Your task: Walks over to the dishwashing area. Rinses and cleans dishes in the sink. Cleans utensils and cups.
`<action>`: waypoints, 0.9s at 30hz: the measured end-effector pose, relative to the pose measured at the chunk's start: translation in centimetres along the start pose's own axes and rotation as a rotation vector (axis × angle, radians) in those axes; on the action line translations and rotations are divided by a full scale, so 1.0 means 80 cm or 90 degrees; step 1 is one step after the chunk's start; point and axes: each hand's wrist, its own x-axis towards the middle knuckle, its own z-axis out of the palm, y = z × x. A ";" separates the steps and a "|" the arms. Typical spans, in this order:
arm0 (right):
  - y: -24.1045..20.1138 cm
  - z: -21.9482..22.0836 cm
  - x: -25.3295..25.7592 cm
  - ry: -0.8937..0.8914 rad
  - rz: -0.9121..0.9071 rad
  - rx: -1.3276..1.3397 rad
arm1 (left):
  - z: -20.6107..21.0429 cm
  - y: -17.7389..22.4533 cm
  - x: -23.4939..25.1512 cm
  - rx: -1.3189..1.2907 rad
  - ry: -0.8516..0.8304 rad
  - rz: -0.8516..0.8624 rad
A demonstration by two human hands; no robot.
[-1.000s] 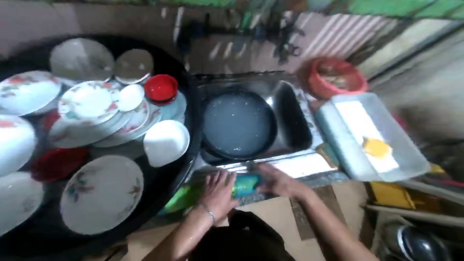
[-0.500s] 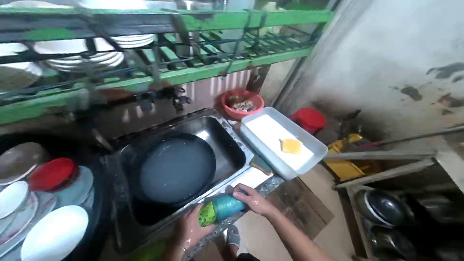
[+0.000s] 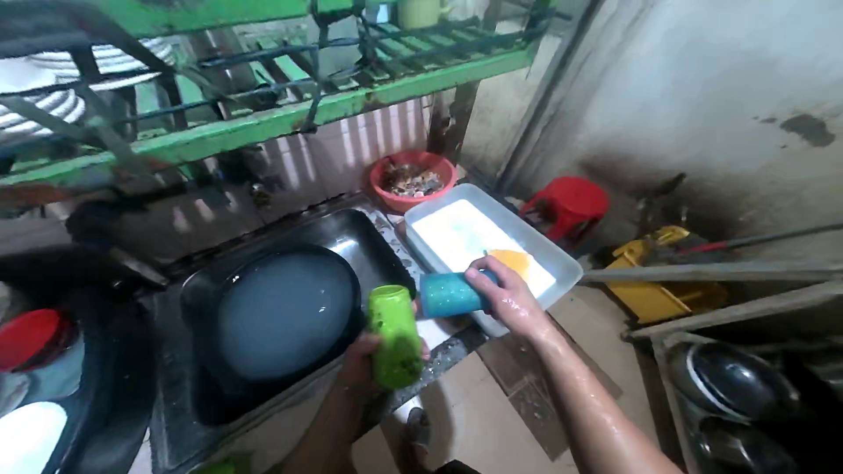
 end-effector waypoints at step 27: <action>0.067 -0.057 0.039 0.158 0.027 0.276 | 0.103 0.009 0.303 0.390 0.342 -0.014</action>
